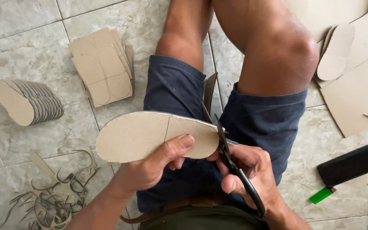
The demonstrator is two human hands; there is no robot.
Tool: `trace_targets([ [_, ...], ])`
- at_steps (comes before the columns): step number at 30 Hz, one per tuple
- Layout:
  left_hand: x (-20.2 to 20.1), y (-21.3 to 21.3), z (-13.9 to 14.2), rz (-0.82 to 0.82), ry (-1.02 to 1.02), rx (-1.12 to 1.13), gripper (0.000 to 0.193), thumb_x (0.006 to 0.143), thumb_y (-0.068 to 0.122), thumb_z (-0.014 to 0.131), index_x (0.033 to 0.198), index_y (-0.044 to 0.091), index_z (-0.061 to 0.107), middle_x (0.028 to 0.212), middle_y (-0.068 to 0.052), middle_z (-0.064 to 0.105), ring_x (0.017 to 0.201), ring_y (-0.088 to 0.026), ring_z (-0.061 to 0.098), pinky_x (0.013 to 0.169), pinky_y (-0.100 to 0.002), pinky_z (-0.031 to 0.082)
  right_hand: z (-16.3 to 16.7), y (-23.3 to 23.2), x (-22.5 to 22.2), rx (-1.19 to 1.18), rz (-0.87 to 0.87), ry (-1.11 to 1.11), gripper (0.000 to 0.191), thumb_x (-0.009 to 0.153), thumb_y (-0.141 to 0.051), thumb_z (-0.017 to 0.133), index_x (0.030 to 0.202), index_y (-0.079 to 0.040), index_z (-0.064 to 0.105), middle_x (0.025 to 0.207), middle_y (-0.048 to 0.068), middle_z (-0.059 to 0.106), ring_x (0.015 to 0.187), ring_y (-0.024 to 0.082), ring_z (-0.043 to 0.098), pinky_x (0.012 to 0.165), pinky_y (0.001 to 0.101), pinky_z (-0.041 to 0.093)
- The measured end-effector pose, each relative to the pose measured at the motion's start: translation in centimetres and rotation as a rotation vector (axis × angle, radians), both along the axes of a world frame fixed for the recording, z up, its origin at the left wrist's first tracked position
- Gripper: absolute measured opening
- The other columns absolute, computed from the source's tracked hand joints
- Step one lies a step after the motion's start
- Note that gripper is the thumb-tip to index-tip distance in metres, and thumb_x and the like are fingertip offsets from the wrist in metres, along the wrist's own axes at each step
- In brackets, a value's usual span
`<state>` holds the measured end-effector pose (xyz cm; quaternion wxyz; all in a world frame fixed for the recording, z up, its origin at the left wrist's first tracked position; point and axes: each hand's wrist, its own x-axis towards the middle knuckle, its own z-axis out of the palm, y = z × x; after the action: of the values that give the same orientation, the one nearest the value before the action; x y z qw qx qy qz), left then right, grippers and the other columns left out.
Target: The person sits on the tiled floor and cuts sandal insoles out of cardboard sheets using scissors, following drawn outlines. They trim the curved edges of each cut insole, set finished pieces on a growing stack, and pick up new marked cardboard sheets to cut the next pair.
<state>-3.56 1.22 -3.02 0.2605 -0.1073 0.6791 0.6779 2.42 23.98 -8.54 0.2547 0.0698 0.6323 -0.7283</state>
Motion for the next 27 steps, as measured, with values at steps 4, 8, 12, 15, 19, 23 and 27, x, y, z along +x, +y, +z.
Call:
trace_targets([
  [4,-0.5,-0.7,0.7,-0.158,0.073,-0.096,0.019,0.09,0.022,0.072,0.087,0.005,0.08,0.056,0.0,0.062,0.05,-0.009,0.059,0.047,-0.026,0.047,0.3,0.3,-0.2,0.001,0.033,0.032,0.091,0.068,-0.082,0.076,0.107,0.0,0.07,0.082,-0.004,0.054,0.074,0.007,0.046,0.062,0.0233,0.036],
  [8,-1.4,-1.2,1.1,-0.22,0.085,-0.092,0.02,0.092,0.023,0.072,0.082,0.007,0.078,0.056,0.002,0.061,0.049,-0.007,0.057,0.046,-0.026,0.044,0.1,0.5,-0.4,0.017,0.08,0.015,0.086,0.067,-0.081,0.077,0.097,0.0,0.07,0.08,-0.002,0.054,0.072,0.009,0.046,0.062,0.0239,0.035],
  [12,-1.9,-1.5,1.4,-0.225,-0.002,-0.061,0.022,0.089,0.022,0.075,0.075,0.006,0.076,0.054,0.002,0.06,0.047,-0.008,0.055,0.043,-0.027,0.041,0.1,0.5,-0.6,-0.011,0.107,-0.038,0.085,0.065,-0.08,0.079,0.093,0.0,0.069,0.078,-0.001,0.053,0.072,0.01,0.045,0.06,0.0257,0.034],
  [15,-2.4,-1.5,1.4,-0.303,0.032,-0.098,0.027,0.09,0.023,0.075,0.069,0.006,0.072,0.053,0.002,0.059,0.047,-0.007,0.055,0.043,-0.025,0.04,0.2,0.7,-0.9,-0.044,0.106,0.062,0.085,0.072,-0.081,0.076,0.1,-0.002,0.066,0.086,-0.002,0.055,0.081,0.009,0.048,0.068,0.0251,0.038],
  [19,-2.9,-1.9,1.4,-0.288,-0.036,-0.01,0.024,0.088,0.019,0.076,0.07,0.005,0.071,0.054,0.002,0.057,0.048,-0.007,0.053,0.042,-0.025,0.039,0.1,0.9,-0.7,0.004,0.146,0.041,0.083,0.07,-0.081,0.077,0.09,-0.001,0.065,0.08,-0.003,0.052,0.077,0.008,0.041,0.062,0.0247,0.035],
  [23,-3.5,-2.2,1.1,-0.254,-0.06,0.105,0.013,0.085,0.014,0.076,0.078,0.004,0.075,0.056,0.001,0.06,0.048,-0.007,0.053,0.042,-0.025,0.038,-0.4,1.5,-0.5,0.054,0.16,-0.017,0.083,0.06,-0.077,0.08,0.093,-0.001,0.078,0.066,-0.004,0.056,0.06,0.007,0.049,0.051,0.0257,0.034],
  [27,-3.4,-2.2,0.4,-0.208,-0.135,0.167,0.012,0.085,0.01,0.078,0.077,0.001,0.073,0.057,-0.001,0.061,0.046,-0.008,0.051,0.039,-0.025,0.036,-0.9,2.0,-0.2,0.165,0.166,0.103,0.064,0.061,-0.062,0.088,0.08,-0.002,0.077,0.056,-0.003,0.06,0.05,0.006,0.054,0.046,0.0256,0.04],
])
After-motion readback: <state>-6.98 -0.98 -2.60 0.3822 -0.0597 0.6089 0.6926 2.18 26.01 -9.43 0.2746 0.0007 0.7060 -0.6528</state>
